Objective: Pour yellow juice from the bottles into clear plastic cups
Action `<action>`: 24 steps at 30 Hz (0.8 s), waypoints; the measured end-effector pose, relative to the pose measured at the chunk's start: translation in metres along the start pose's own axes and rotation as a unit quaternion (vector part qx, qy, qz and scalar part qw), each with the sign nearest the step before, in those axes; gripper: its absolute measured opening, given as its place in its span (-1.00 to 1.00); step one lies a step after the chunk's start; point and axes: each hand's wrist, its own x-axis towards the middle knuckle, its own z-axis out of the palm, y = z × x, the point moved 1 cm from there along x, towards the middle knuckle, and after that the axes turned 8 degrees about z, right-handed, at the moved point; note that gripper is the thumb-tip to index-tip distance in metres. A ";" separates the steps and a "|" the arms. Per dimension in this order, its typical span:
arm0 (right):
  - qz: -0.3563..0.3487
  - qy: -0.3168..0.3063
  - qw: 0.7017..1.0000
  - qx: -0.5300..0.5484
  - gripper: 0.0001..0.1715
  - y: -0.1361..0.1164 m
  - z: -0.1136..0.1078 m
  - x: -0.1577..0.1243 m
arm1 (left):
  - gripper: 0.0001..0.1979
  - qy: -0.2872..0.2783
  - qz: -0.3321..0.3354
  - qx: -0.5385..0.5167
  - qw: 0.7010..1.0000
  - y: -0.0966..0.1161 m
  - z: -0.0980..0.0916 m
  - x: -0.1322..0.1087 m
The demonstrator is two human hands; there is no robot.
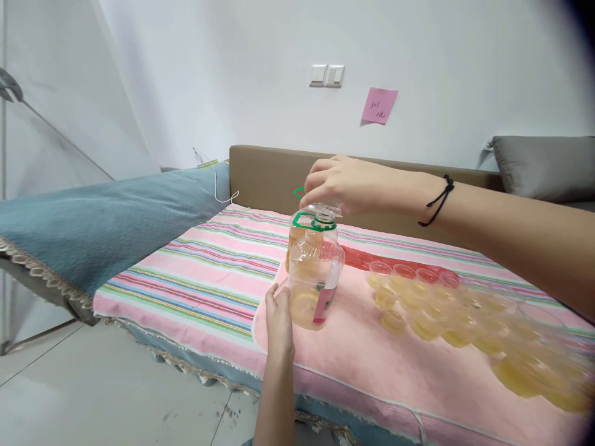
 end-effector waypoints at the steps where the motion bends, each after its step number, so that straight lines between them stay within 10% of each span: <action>1: -0.005 0.001 1.000 -0.017 -0.72 -0.003 0.000 -0.001 | -0.47 -0.001 0.000 0.001 1.000 0.000 0.000 0.000; 24: -0.027 0.038 0.998 -0.049 -0.59 -0.026 -0.007 -0.011 | -0.48 0.002 0.010 0.029 1.000 0.010 0.000 -0.007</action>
